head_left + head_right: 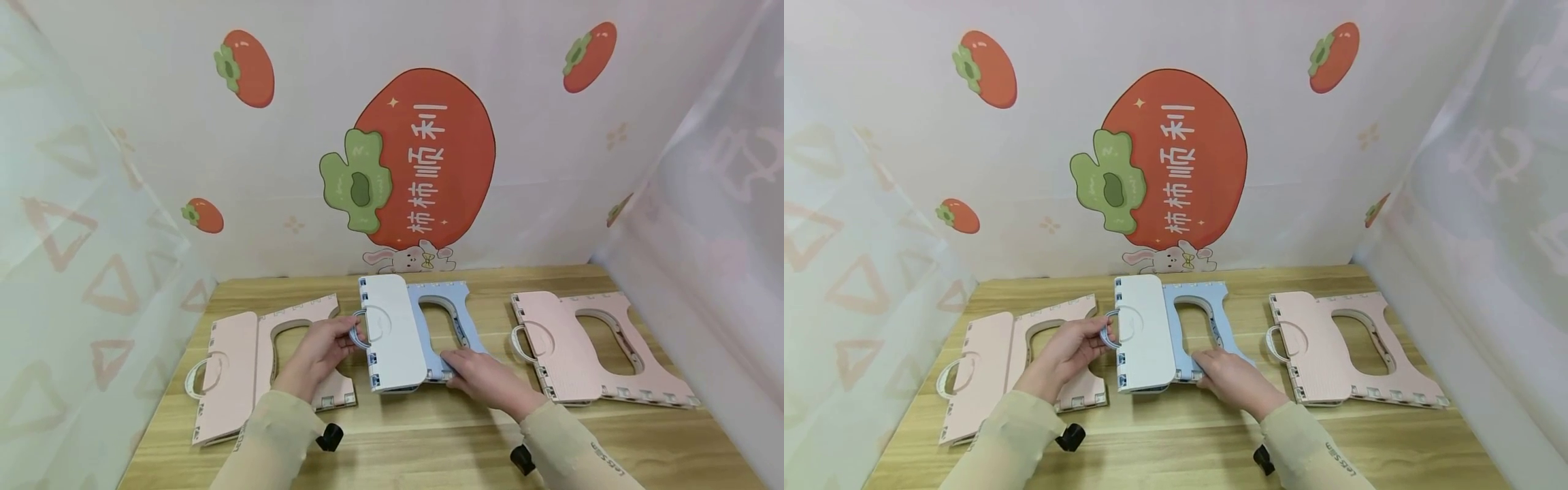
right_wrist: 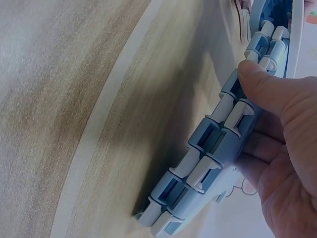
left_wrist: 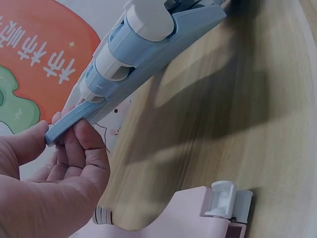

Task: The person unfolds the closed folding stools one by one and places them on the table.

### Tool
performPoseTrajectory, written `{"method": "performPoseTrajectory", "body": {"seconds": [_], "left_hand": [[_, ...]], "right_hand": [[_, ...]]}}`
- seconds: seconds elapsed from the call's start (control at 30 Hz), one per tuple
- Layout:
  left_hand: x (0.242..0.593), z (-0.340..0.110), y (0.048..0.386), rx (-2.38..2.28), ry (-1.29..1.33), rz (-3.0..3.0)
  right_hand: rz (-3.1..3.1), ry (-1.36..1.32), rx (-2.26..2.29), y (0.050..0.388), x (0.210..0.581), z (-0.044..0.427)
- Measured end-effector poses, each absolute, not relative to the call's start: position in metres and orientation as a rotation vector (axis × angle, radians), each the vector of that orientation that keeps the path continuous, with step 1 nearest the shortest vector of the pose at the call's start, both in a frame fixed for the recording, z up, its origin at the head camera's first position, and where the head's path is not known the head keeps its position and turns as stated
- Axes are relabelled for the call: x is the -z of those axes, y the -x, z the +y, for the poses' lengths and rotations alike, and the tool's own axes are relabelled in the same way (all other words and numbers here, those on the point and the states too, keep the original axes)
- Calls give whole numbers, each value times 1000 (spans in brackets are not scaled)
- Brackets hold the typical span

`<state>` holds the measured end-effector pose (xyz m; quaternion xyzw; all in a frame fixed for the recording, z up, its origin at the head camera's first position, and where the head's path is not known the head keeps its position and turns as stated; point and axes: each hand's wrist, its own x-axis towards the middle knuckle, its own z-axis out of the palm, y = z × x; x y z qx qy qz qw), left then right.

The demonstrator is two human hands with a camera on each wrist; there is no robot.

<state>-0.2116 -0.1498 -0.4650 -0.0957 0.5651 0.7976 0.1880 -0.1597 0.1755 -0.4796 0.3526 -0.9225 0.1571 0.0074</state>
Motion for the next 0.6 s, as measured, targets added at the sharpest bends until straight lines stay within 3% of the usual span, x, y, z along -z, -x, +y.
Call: {"method": "performPoseTrajectory", "body": {"seconds": [0.6], "left_hand": [[449, -152, 215, -2285, 250, 1502]], "right_hand": [[-2873, -1109, -571, 159, 479, 172]]}}
